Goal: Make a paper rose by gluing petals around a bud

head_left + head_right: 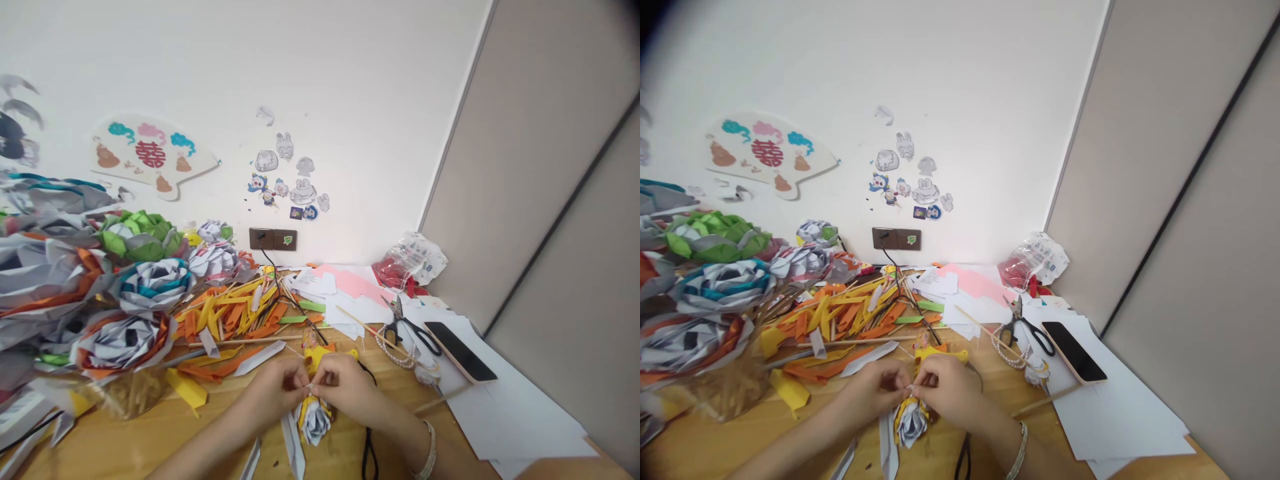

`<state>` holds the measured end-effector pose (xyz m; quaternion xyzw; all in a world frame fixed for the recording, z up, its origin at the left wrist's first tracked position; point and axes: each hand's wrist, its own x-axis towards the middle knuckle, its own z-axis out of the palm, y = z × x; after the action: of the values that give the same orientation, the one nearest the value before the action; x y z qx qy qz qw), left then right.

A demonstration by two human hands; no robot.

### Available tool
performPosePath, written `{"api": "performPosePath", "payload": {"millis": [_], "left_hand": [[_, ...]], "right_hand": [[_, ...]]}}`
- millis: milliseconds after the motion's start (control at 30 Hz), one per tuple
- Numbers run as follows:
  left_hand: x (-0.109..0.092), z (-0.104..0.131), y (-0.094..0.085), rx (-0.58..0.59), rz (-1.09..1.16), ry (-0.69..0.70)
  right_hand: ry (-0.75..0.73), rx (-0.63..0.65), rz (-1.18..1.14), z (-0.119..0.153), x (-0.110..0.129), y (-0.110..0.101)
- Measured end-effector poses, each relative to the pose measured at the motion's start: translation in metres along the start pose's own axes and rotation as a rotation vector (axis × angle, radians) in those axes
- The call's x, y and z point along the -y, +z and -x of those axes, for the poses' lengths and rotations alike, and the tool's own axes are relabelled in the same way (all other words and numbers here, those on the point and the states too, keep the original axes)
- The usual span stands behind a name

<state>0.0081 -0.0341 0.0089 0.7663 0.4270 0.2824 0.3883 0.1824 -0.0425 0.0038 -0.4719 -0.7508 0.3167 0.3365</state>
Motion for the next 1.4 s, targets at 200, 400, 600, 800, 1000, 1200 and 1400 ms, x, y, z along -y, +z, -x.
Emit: {"api": "performPosePath", "payload": {"millis": [200,400,600,800,1000,1200,1400], "left_hand": [[-0.005,0.003,-0.001,0.010,-0.019,-0.001],[-0.010,0.005,0.003,-0.047,-0.028,-0.006],[-0.005,0.001,0.001,-0.055,0.098,-0.057],[-0.004,0.000,-0.014,0.055,0.230,0.021],[-0.001,0.008,-0.009,0.098,0.268,0.104],[-0.006,0.010,0.009,-0.164,0.039,0.069],[-0.010,0.011,0.008,-0.155,-0.073,0.213]], "right_hand": [[0.071,0.180,-0.126,0.000,-0.016,-0.004],[0.072,0.122,-0.065,0.001,-0.012,-0.002],[0.014,-0.022,0.050,0.000,-0.008,0.001],[0.038,-0.135,-0.231,-0.006,-0.010,0.000],[0.145,-0.274,-0.546,-0.011,-0.007,-0.005],[0.178,-0.149,-0.676,-0.008,-0.002,0.003],[0.143,-0.107,-0.555,-0.007,-0.002,0.002]]}}
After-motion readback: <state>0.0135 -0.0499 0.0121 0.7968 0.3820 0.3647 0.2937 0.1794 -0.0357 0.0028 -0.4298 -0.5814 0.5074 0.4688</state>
